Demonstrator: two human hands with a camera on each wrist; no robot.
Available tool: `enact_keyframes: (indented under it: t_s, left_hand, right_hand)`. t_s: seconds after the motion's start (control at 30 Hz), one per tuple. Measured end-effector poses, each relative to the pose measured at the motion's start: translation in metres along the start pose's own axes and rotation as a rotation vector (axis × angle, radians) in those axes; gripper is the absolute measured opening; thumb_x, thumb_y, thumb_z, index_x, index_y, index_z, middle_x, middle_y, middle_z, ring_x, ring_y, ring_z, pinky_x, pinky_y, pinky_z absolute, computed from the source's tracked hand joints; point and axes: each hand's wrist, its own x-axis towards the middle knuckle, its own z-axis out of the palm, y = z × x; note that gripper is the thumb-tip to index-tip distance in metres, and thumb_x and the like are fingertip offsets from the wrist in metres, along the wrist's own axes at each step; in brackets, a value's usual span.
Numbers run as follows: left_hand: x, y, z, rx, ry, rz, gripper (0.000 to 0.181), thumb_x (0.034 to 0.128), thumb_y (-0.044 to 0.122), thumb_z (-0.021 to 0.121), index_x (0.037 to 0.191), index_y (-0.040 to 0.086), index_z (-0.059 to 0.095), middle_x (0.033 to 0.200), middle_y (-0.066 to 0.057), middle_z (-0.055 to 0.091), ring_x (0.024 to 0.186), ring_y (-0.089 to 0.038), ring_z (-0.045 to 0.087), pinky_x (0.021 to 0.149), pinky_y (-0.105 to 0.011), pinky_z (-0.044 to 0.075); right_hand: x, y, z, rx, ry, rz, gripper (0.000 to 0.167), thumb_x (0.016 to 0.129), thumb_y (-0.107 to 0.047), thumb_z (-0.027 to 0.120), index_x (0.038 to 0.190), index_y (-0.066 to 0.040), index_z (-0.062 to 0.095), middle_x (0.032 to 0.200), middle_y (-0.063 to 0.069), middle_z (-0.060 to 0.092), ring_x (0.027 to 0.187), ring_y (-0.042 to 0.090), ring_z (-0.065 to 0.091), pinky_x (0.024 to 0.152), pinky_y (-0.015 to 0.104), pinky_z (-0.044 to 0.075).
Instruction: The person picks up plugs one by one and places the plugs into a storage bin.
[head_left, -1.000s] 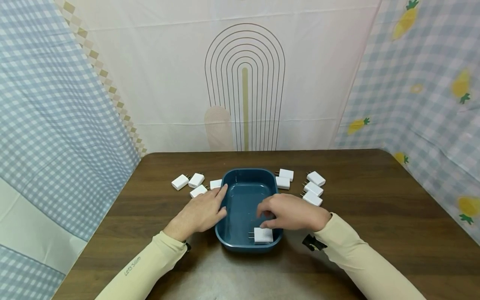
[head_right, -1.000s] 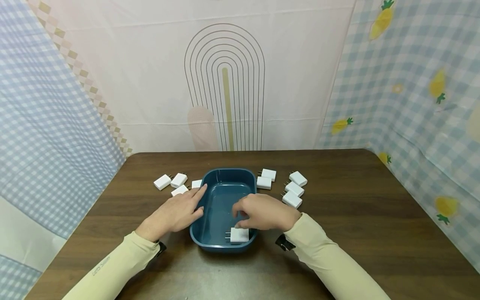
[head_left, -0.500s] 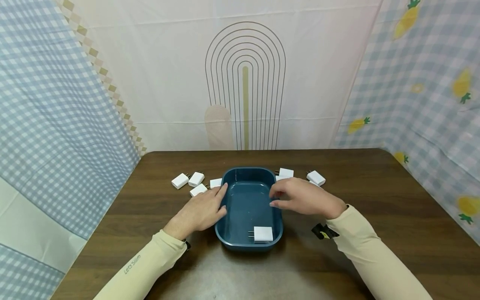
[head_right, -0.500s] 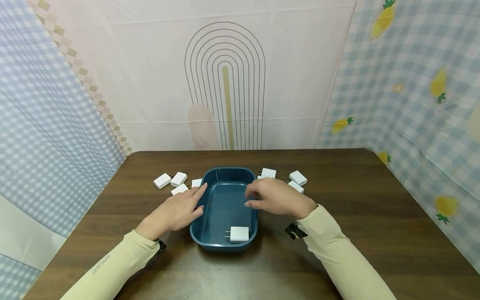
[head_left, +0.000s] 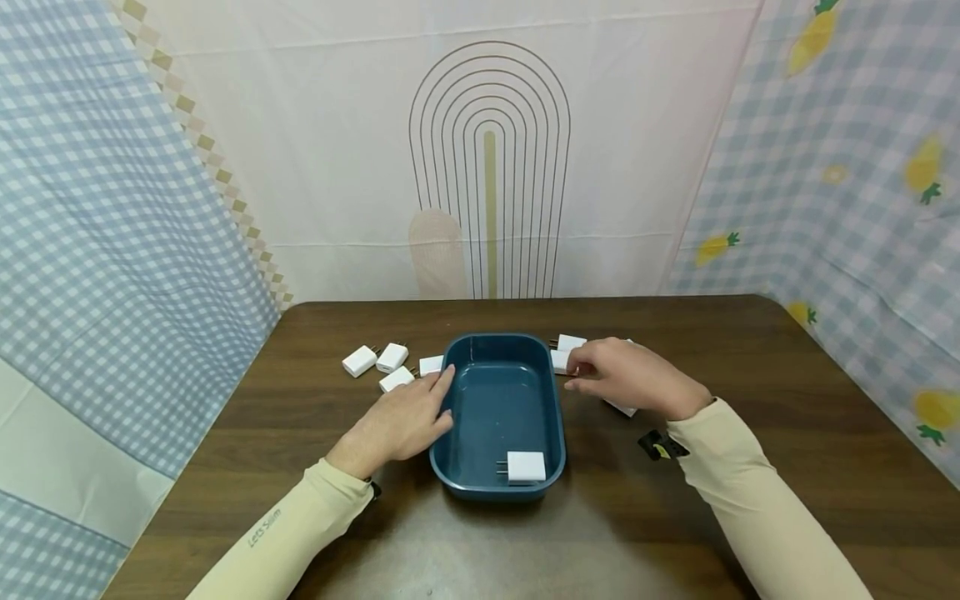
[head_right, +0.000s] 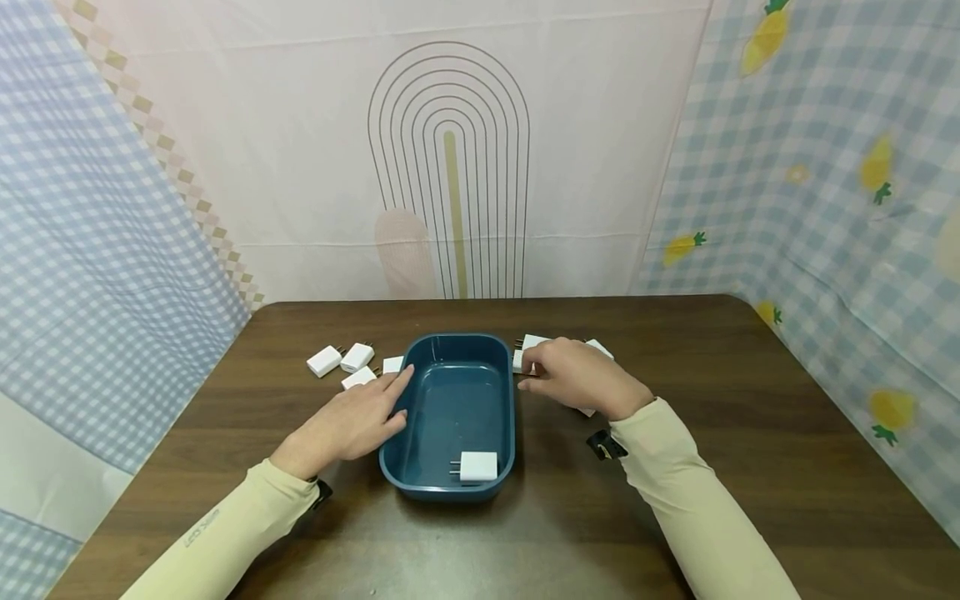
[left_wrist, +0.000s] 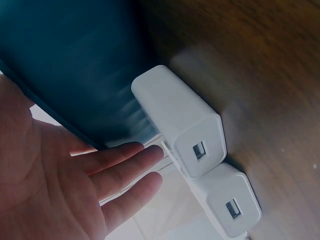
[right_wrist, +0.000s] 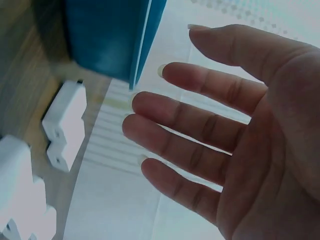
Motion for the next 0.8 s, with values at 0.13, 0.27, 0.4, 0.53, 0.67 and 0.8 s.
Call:
enact_keyframes:
  t_s: [0.13, 0.27, 0.4, 0.53, 0.67, 0.8]
  left_hand:
    - [-0.001, 0.0, -0.001, 0.001, 0.0, 0.004, 0.069, 0.1015, 0.034, 0.047, 0.161, 0.005, 0.025, 0.16, -0.016, 0.041, 0.146, -0.031, 0.044, 0.118, -0.048, 0.038]
    - [0.0, -0.001, -0.001, 0.006, -0.006, 0.0, 0.069, 0.1017, 0.034, 0.046, 0.161, 0.006, 0.024, 0.16, -0.016, 0.04, 0.146, -0.03, 0.043, 0.119, -0.048, 0.037]
    - [0.0, -0.001, 0.0, 0.003, -0.002, -0.001, 0.069, 0.102, 0.035, 0.046, 0.161, 0.007, 0.024, 0.16, -0.015, 0.04, 0.146, -0.03, 0.043, 0.119, -0.048, 0.037]
    - [0.0, -0.001, 0.001, 0.003, 0.002, 0.004, 0.069, 0.1019, 0.035, 0.046, 0.161, 0.006, 0.024, 0.16, -0.016, 0.041, 0.146, -0.03, 0.044, 0.118, -0.048, 0.038]
    - [0.0, 0.0, 0.001, 0.002, 0.004, 0.007, 0.069, 0.1018, 0.035, 0.046, 0.161, 0.006, 0.025, 0.16, -0.016, 0.041, 0.145, -0.031, 0.044, 0.118, -0.048, 0.038]
    - [0.0, 0.0, 0.0, 0.004, -0.002, -0.002, 0.069, 0.1021, 0.035, 0.046, 0.161, 0.007, 0.023, 0.16, -0.015, 0.04, 0.146, -0.03, 0.043, 0.119, -0.048, 0.038]
  right_hand:
    - [-0.001, 0.007, -0.002, -0.02, -0.002, 0.023, 0.008, 0.096, -0.023, 0.069, 0.097, -0.017, 0.074, 0.084, -0.006, 0.07, 0.068, 0.004, 0.056, 0.064, 0.027, 0.049]
    - [-0.001, 0.011, -0.002, -0.027, -0.009, 0.033, 0.009, 0.096, -0.023, 0.069, 0.097, -0.017, 0.074, 0.084, -0.006, 0.07, 0.068, 0.004, 0.057, 0.065, 0.027, 0.049]
    - [-0.001, 0.011, -0.002, -0.027, -0.014, 0.053, 0.009, 0.096, -0.025, 0.069, 0.097, -0.017, 0.074, 0.083, -0.006, 0.07, 0.068, 0.005, 0.057, 0.065, 0.028, 0.049]
    - [-0.003, 0.012, -0.003, -0.042, -0.016, 0.081, 0.01, 0.095, -0.024, 0.07, 0.099, -0.016, 0.075, 0.087, -0.006, 0.072, 0.071, 0.006, 0.06, 0.068, 0.031, 0.053]
    - [-0.004, 0.016, -0.004, -0.072, -0.024, 0.11, 0.011, 0.094, -0.023, 0.071, 0.101, -0.017, 0.076, 0.094, -0.004, 0.075, 0.079, 0.008, 0.066, 0.073, 0.035, 0.057]
    - [-0.004, 0.02, -0.005, -0.108, -0.035, 0.137, 0.016, 0.093, -0.022, 0.072, 0.105, -0.013, 0.075, 0.097, 0.0, 0.076, 0.081, 0.011, 0.067, 0.071, 0.036, 0.057]
